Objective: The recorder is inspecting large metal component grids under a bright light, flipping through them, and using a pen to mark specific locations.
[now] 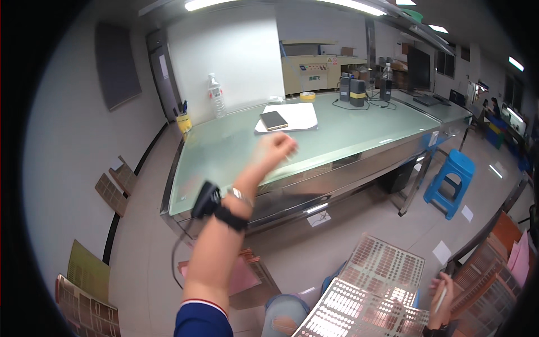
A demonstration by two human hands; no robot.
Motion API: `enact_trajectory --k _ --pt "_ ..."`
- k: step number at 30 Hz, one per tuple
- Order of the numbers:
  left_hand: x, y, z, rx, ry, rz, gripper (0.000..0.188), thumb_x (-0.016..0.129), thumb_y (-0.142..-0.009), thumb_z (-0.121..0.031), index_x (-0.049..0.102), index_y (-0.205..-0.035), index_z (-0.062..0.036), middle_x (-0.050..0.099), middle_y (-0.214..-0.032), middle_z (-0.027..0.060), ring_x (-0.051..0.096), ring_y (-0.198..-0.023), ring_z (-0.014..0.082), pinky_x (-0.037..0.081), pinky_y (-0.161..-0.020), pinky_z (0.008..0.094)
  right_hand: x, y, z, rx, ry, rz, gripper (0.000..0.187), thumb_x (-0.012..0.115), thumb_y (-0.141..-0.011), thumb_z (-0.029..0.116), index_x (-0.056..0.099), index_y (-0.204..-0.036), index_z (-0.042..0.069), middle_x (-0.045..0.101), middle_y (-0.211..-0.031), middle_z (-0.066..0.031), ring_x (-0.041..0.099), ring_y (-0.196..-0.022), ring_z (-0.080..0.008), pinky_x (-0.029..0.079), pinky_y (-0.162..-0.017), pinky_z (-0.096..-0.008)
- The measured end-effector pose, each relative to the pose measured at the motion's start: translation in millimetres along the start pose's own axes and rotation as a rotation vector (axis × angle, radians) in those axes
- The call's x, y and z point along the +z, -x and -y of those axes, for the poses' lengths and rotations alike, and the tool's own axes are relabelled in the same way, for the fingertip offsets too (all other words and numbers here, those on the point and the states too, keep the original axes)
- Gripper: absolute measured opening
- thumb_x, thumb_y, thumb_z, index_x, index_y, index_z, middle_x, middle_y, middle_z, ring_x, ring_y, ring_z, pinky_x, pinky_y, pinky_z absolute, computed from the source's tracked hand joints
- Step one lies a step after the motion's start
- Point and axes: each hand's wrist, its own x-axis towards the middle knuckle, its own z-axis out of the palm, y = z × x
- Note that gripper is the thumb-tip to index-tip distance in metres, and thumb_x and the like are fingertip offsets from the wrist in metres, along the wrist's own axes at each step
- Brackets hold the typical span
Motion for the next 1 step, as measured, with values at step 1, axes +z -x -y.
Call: enact_trajectory --k 1 --pt "-14.5 -26.9 17.8 -0.020 -0.009 -0.162 0.024 0.063 -0.087 -0.022 0.066 -0.094 0.0005 0.068 -0.082 0.0102 0.062 -0.075 0.0136 0.050 -0.070 0.0293 1.2 -3.5 -2.3 -0.001 -0.009 -0.003 0.027 0.040 -0.100 0.017 0.052 -0.120 0.002 0.063 -0.087 -0.0077 0.057 -0.069 -0.0098 0.046 -0.060 -0.0208"
